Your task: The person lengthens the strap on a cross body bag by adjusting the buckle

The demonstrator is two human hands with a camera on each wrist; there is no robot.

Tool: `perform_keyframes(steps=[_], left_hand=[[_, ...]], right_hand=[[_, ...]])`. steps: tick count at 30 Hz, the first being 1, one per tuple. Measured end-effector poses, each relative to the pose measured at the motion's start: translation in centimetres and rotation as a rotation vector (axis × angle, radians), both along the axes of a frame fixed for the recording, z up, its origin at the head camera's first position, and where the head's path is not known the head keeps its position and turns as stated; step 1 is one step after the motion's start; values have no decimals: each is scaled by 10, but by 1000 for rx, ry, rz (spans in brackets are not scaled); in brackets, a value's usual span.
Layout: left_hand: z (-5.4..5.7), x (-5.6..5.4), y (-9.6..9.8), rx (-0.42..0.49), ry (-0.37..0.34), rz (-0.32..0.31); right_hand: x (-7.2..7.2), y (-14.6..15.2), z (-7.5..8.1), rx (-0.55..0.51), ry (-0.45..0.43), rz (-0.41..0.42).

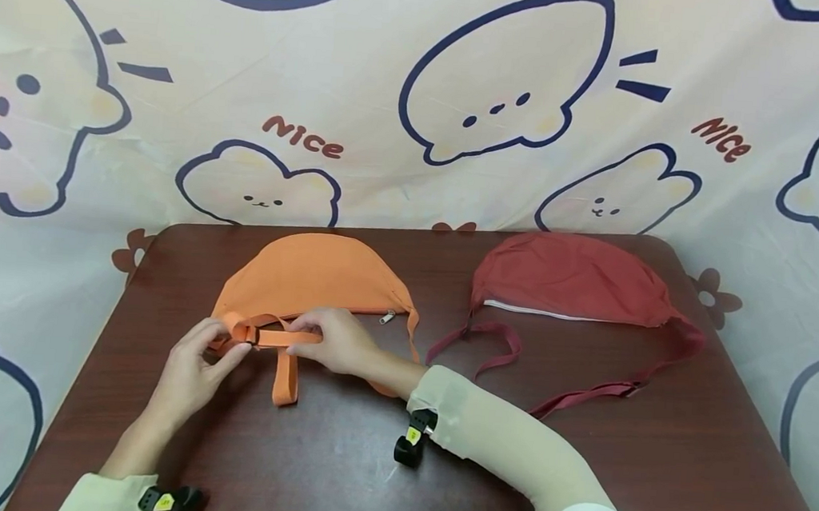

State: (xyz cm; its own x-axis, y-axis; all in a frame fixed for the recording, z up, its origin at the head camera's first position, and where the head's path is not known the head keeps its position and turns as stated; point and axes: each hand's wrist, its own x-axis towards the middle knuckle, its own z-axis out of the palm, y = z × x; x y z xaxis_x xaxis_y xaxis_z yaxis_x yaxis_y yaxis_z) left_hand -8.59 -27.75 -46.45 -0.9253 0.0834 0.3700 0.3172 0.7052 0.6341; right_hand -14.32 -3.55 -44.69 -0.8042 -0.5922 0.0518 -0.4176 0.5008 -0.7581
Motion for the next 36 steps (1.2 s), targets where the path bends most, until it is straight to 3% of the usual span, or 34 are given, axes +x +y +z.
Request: perform_keyframes(steps=[13, 18, 36], left_hand=[[0, 1, -5, 24, 9, 14], [1, 1, -5, 36, 13, 4], [2, 2, -6, 37, 33, -13]], right_hand=[[3, 37, 3, 23, -48, 3], [0, 49, 4, 17, -27, -1], [-2, 67, 1, 15, -27, 9]])
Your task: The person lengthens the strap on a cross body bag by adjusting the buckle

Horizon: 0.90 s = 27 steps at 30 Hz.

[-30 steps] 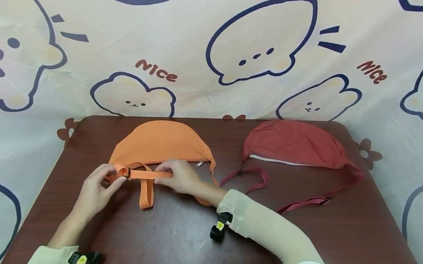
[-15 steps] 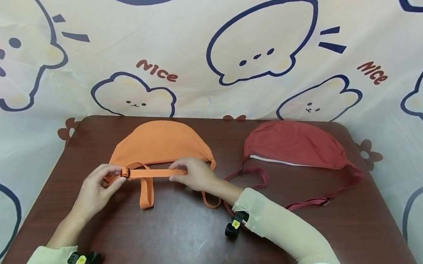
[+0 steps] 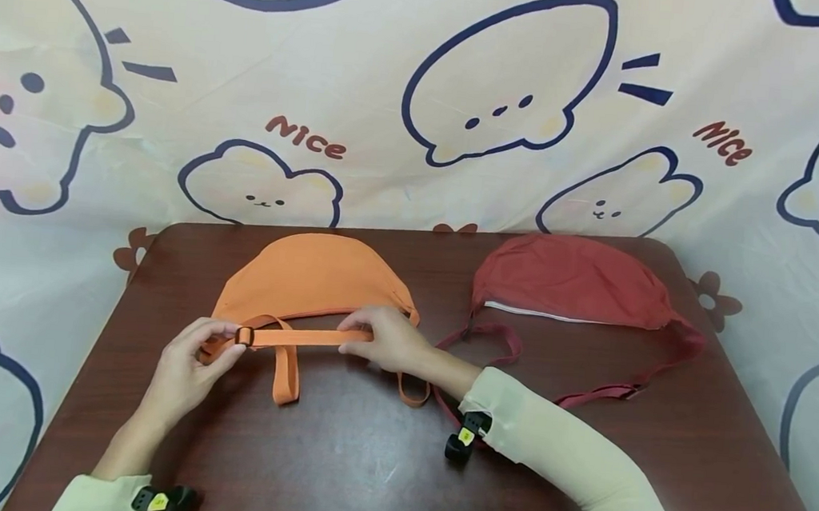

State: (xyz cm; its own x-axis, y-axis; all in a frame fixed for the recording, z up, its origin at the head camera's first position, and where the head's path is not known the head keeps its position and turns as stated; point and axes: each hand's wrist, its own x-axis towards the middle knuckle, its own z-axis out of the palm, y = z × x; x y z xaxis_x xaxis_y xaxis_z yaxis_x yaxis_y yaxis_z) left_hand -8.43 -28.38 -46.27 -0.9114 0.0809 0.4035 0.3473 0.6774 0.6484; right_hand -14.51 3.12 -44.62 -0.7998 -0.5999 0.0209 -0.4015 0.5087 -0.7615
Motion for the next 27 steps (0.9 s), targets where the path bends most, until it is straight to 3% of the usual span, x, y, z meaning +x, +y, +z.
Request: perform_keyframes(steps=[11, 16, 20, 27], left_hand=[[1, 2, -2, -10, 2, 11], [2, 3, -2, -13, -11, 2], [5, 6, -4, -6, 1, -37], [4, 13, -5, 22, 29, -136]], right_hand=[[-1, -2, 7, 15, 25, 14], [2, 0, 9, -10, -17, 39], [8, 1, 9, 3, -34, 87], [16, 3, 4, 74, 22, 168]])
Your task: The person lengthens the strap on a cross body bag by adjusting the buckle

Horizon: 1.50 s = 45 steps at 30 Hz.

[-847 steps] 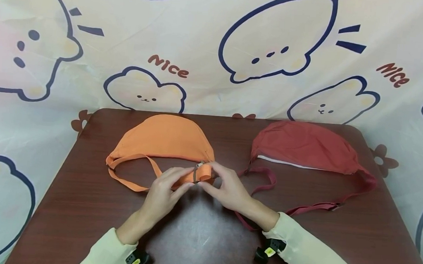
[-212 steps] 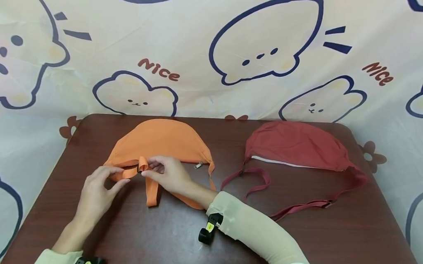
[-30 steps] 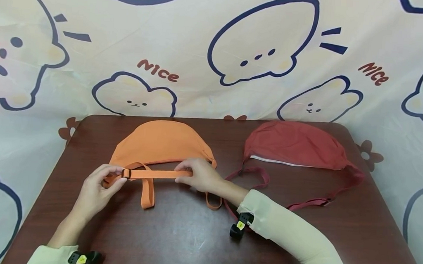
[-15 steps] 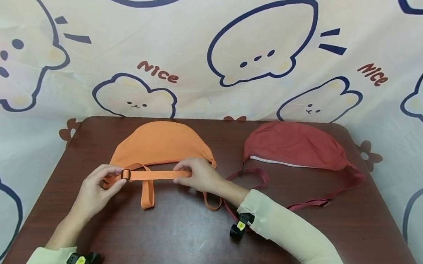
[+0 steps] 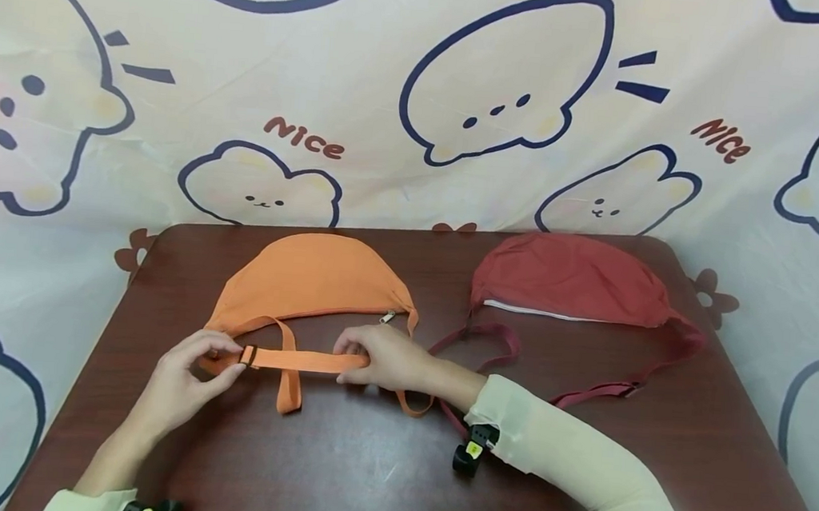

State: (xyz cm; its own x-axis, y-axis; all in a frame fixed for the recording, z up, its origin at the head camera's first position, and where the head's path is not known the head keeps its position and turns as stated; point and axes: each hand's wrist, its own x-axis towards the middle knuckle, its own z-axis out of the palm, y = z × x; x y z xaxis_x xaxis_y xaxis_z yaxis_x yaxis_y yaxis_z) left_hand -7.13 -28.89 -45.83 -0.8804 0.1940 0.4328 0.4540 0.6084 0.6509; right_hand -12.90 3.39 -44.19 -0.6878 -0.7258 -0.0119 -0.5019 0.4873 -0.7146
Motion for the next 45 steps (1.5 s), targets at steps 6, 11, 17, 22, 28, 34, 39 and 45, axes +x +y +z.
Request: perform_keyframes(steps=[6, 11, 17, 22, 28, 34, 39, 45], left_hand=[[-6, 3, 3, 22, -11, -5], [-5, 1, 1, 1, -29, 79], [-3, -8, -7, -58, -63, 347], [5, -20, -18, -105, -303, 466], [8, -33, -31, -120, -617, 375], [9, -39, -33, -108, -710, 336], [7, -42, -35, -101, -724, 334], [7, -43, -37, -96, -705, 341]], right_hand=[[11, 1, 0, 35, 33, 14], [21, 3, -3, 44, 18, 48], [27, 2, -8, 53, -23, 63], [26, -3, -12, 28, -43, 85], [23, -13, -9, 42, -65, 87], [23, -31, 0, 92, -73, 92], [28, -49, 4, 101, -28, 99], [38, -56, 6, 71, 49, 106]])
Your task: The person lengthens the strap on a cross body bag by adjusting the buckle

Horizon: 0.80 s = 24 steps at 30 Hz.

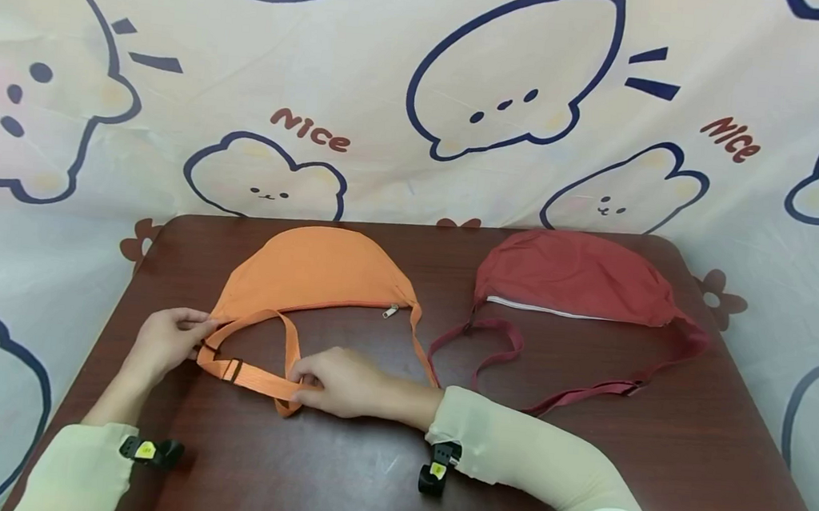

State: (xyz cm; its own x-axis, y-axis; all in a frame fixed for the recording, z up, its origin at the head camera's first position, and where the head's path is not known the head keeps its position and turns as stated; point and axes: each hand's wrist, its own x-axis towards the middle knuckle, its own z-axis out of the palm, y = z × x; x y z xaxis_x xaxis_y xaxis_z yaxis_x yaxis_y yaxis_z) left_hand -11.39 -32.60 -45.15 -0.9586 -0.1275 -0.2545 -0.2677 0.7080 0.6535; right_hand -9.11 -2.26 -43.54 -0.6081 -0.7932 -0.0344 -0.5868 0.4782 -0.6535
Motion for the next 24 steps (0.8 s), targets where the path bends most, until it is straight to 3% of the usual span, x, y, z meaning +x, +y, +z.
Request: perform_keyframes(steps=[9, 18, 24], left_hand=[[1, -5, -1, -79, 65, 1], [4, -18, -8, -114, 131, -2], [4, -28, -14, -116, 156, 11]], right_hand=[[18, 11, 10, -31, 161, 176], [31, 26, 11, 60, 232, 436], [36, 36, 9, 90, 230, 490]])
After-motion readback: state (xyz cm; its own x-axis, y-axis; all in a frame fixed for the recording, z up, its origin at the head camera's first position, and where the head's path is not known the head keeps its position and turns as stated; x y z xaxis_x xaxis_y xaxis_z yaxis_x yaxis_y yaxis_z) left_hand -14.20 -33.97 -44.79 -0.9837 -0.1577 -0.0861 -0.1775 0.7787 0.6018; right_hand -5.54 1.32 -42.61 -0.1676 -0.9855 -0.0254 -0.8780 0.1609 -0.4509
